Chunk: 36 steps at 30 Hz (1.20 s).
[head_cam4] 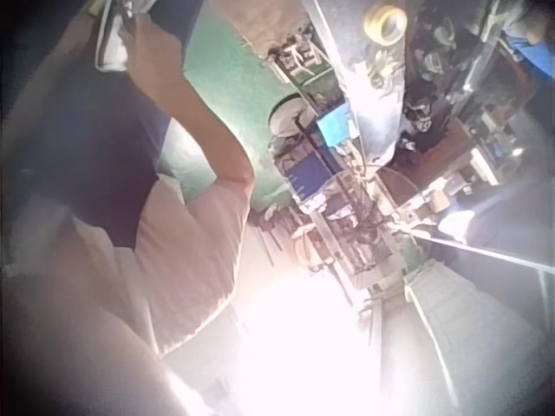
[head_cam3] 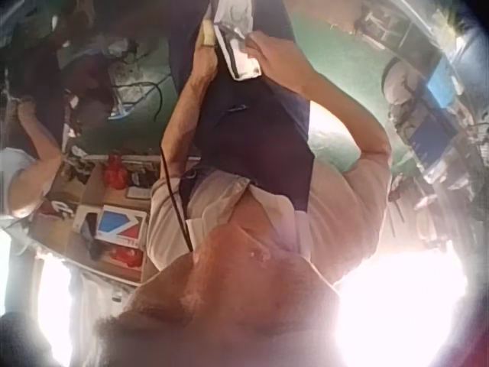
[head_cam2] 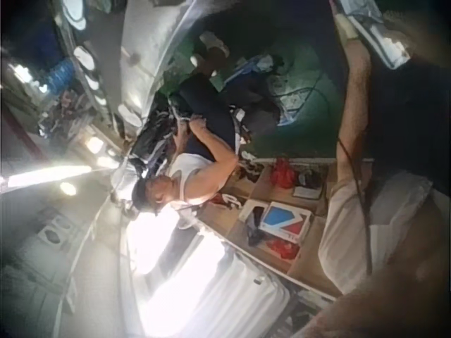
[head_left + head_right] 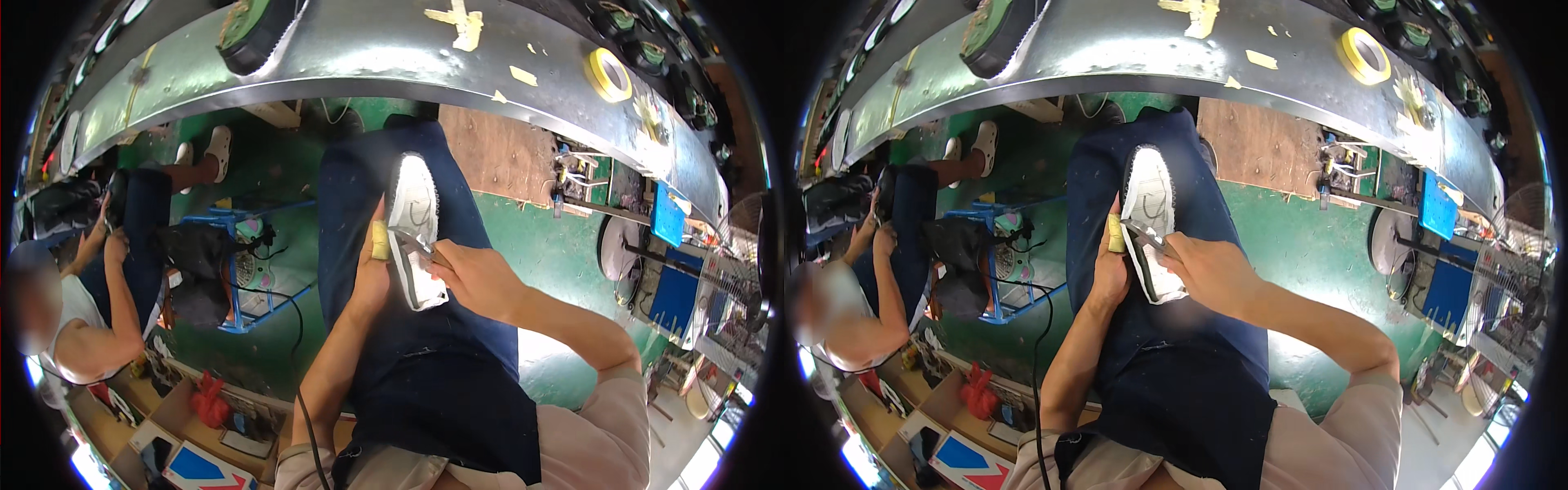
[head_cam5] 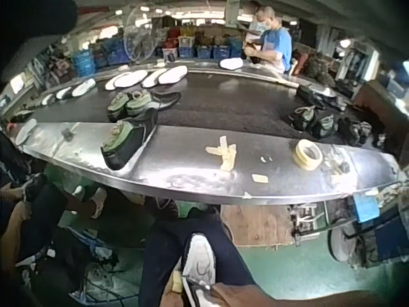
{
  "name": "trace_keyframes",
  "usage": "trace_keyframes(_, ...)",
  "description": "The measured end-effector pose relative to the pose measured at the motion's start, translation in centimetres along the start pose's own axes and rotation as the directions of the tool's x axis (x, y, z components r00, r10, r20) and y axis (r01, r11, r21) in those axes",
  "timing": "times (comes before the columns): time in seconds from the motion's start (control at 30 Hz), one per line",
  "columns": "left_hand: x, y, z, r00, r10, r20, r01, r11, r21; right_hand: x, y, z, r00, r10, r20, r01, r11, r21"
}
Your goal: The person assembles shoe components by hand, hammering a shoe upper onto a last and attaching a shoe sole to create a workpiece.
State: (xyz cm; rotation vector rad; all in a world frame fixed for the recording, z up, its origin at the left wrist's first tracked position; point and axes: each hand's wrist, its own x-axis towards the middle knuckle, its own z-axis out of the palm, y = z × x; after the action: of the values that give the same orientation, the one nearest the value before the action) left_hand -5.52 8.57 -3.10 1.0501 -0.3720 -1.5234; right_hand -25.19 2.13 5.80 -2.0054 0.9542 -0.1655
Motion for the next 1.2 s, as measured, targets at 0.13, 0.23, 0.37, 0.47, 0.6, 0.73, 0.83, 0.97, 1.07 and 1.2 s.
trace_keyframes(0.13,-0.1,-0.6,0.1,1.0,0.005,0.025,-0.005,1.0,0.01,0.5,-0.9,-4.1,0.989,-0.055,0.138,0.092,0.956,-0.279)
trace_keyframes(0.23,-0.8,-0.1,1.1,0.998,0.042,0.041,-0.043,0.998,0.034,1.3,-2.3,-6.0,0.96,-0.07,0.27,0.187,0.88,-0.437)
trace_keyframes(0.37,-1.3,-0.2,0.0,1.0,0.007,-0.028,-0.008,1.0,-0.03,1.6,-0.5,-2.0,0.955,-0.065,0.291,0.188,0.888,-0.42)
trace_keyframes(0.47,-0.7,-0.9,-1.1,1.0,0.014,0.011,-0.011,0.973,-0.23,0.9,1.4,1.1,0.991,-0.053,0.126,0.09,0.949,-0.304)
trace_keyframes(0.6,-0.9,-3.1,-4.3,0.998,-0.06,0.011,0.06,0.997,-0.045,-0.1,0.3,3.8,0.994,0.063,-0.089,-0.069,0.995,-0.069)
trace_keyframes(0.73,-1.4,-3.6,-5.3,0.989,-0.124,-0.087,0.129,0.99,0.06,2.6,-1.5,-0.4,0.824,0.306,0.476,-0.515,0.755,0.406)
trace_keyframes(0.83,-0.8,-0.5,-2.2,1.0,-0.01,0.015,0.004,0.942,0.335,0.8,2.6,-0.5,0.947,0.105,0.304,-0.164,0.97,0.177)
trace_keyframes(0.97,-0.1,2.0,-1.2,0.997,-0.072,0.005,0.052,0.767,0.639,1.0,0.8,-3.2,0.843,-0.05,0.536,0.183,0.963,-0.199)
trace_keyframes(1.07,-0.5,1.6,-1.5,0.994,0.098,0.052,-0.106,0.697,0.709,1.3,0.8,-2.7,0.822,-0.208,0.53,0.354,0.916,-0.188)
trace_keyframes(1.2,-1.1,-0.2,-1.6,0.97,0.222,0.099,-0.215,0.595,0.775,1.9,2.1,-4.3,0.55,0.219,0.806,-0.519,0.846,0.124)
